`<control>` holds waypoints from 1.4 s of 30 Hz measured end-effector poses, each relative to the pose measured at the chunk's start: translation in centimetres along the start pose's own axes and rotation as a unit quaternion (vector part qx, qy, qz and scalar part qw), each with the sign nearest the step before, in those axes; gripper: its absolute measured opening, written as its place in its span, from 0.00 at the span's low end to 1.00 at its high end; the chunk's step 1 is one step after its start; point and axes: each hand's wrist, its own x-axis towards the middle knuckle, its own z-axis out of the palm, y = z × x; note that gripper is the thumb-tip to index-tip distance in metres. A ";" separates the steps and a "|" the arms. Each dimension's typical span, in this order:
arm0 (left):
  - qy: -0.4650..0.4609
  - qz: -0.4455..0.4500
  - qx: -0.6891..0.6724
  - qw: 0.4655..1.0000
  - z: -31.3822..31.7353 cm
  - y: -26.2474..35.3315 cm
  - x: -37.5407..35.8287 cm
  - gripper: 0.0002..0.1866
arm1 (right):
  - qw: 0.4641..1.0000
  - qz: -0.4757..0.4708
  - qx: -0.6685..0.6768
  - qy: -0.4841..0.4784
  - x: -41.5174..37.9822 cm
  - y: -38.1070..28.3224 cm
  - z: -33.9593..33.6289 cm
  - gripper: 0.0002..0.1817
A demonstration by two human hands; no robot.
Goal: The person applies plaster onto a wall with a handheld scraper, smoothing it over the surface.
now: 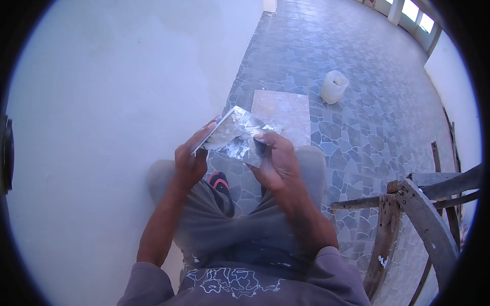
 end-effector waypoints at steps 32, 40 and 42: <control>0.020 -0.013 -0.006 1.000 0.2 -0.1 -0.8 0.29 | 1.000 -0.002 -0.004 0.018 0.5 0.5 0.0 0.21; -0.091 -0.043 -0.019 0.995 0.6 -0.5 -2.4 0.26 | 0.994 -0.112 0.012 -0.010 -1.2 -3.8 2.0 0.16; -0.074 -0.114 -0.014 0.991 1.0 0.2 -2.7 0.25 | 0.985 -0.172 -0.012 0.010 -1.5 -5.1 2.2 0.15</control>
